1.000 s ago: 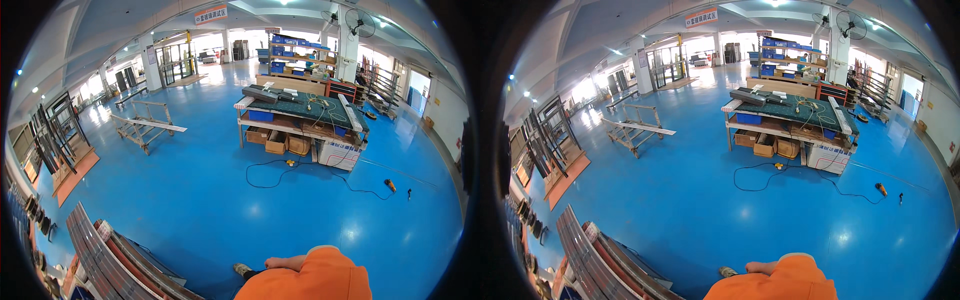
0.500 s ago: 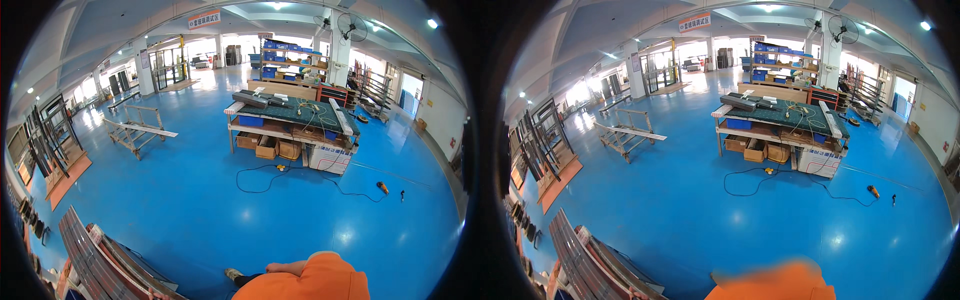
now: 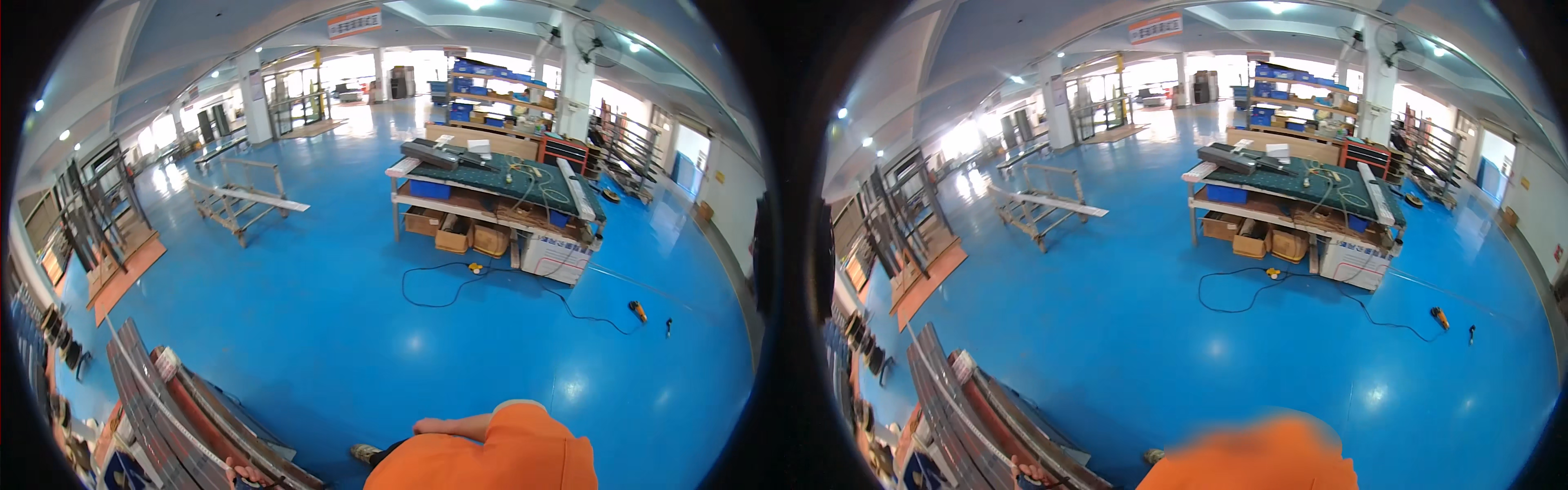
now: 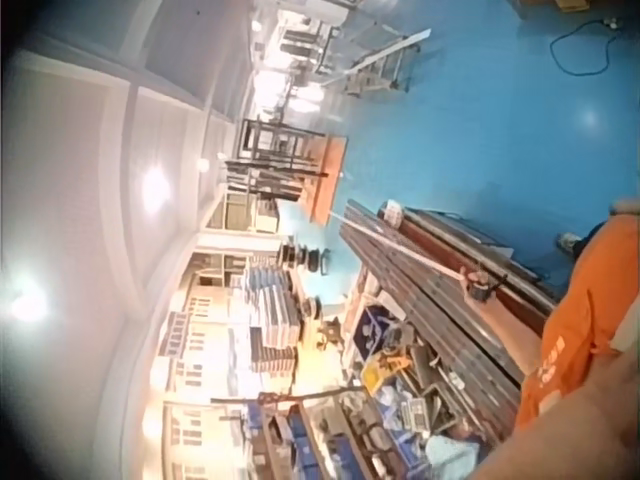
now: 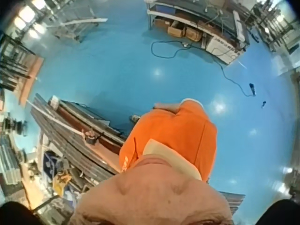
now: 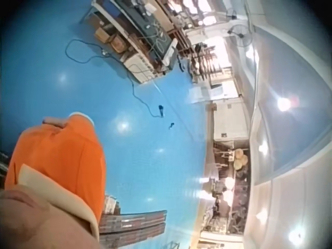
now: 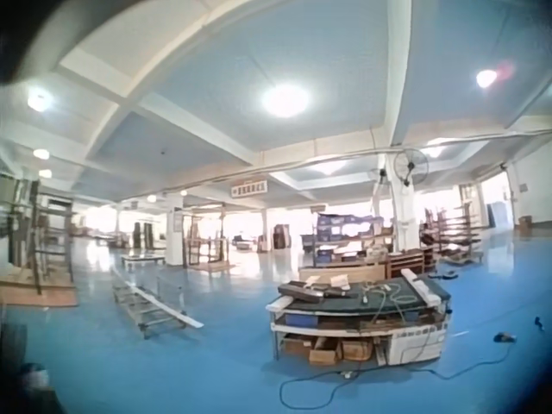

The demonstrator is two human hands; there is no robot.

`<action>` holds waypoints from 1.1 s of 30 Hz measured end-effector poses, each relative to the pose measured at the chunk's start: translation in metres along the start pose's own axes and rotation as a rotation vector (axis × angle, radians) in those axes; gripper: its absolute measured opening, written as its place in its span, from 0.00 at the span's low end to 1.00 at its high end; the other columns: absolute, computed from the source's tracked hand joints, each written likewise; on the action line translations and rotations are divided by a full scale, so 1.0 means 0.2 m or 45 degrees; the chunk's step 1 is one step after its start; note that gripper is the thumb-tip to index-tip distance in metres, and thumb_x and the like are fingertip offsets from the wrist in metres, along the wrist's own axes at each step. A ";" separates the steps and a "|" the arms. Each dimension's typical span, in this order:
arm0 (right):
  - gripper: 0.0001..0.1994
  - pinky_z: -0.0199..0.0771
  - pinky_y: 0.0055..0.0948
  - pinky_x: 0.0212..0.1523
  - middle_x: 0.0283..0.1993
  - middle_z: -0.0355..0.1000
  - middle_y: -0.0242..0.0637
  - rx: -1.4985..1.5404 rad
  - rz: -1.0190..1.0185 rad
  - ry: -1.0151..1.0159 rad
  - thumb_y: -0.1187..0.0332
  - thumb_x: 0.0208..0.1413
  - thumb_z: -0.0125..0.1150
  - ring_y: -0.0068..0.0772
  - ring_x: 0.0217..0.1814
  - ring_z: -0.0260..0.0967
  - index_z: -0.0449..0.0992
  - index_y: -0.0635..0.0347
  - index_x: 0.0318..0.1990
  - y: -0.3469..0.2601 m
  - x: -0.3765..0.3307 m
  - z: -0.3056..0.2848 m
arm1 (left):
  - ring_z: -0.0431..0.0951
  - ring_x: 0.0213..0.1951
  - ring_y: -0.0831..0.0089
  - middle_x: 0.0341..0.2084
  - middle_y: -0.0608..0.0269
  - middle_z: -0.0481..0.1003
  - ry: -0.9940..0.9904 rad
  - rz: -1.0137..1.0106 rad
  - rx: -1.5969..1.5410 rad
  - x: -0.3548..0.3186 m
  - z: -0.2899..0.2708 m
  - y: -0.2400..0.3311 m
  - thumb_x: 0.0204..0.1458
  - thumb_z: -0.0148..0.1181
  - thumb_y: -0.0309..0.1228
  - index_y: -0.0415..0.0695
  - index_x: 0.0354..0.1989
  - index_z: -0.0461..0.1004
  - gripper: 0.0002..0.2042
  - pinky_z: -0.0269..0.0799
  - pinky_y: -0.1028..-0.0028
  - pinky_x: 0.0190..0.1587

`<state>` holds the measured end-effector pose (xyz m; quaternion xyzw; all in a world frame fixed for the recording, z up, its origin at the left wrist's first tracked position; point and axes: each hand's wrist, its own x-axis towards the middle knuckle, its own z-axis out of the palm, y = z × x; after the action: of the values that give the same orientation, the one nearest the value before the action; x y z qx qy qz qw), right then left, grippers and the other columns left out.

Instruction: The person drills into metal profiles using an electric drill, measures along the profiles with a tape measure, and then drills additional holes into them.

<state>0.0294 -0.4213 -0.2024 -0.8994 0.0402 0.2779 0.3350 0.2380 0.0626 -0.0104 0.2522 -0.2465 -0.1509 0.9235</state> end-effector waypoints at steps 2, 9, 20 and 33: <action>0.13 0.76 0.47 0.42 0.40 0.81 0.44 -0.122 -0.190 0.059 0.61 0.58 0.56 0.53 0.39 0.76 0.82 0.58 0.41 -0.16 0.19 -0.06 | 0.78 0.26 0.66 0.27 0.61 0.80 0.052 0.074 -0.032 -0.18 0.12 0.01 0.71 0.48 0.36 0.42 0.59 0.74 0.16 0.75 0.68 0.24; 0.12 0.73 0.28 0.30 0.35 0.81 0.33 0.428 -0.468 -0.204 0.61 0.64 0.58 0.27 0.29 0.72 0.82 0.58 0.43 -1.64 0.49 -0.39 | 0.72 0.18 0.72 0.20 0.59 0.75 1.046 -0.016 0.357 -0.51 0.36 -0.07 0.61 0.55 0.32 0.33 0.48 0.78 0.14 0.69 0.75 0.22; 0.15 0.65 0.21 0.23 0.40 0.79 0.37 1.200 -0.280 -1.077 0.63 0.73 0.48 0.23 0.28 0.69 0.76 0.63 0.53 -2.59 0.79 0.00 | 0.75 0.27 0.76 0.24 0.61 0.79 1.602 0.010 0.649 -0.60 0.55 -0.05 0.62 0.53 0.31 0.36 0.35 0.81 0.12 0.70 0.79 0.34; 0.06 0.61 0.20 0.20 0.26 0.68 0.29 0.954 -0.430 -1.110 0.69 0.68 0.55 0.18 0.22 0.62 0.76 0.59 0.40 -2.97 1.20 0.19 | 0.69 0.25 0.77 0.25 0.66 0.77 2.092 -0.122 0.898 -0.42 0.42 0.26 0.56 0.56 0.33 0.42 0.36 0.75 0.07 0.66 0.76 0.29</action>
<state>0.3671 0.0886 -0.0091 -0.5171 -0.1492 0.5311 0.6544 0.1323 0.1070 0.0486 0.5599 0.4715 0.1233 0.6700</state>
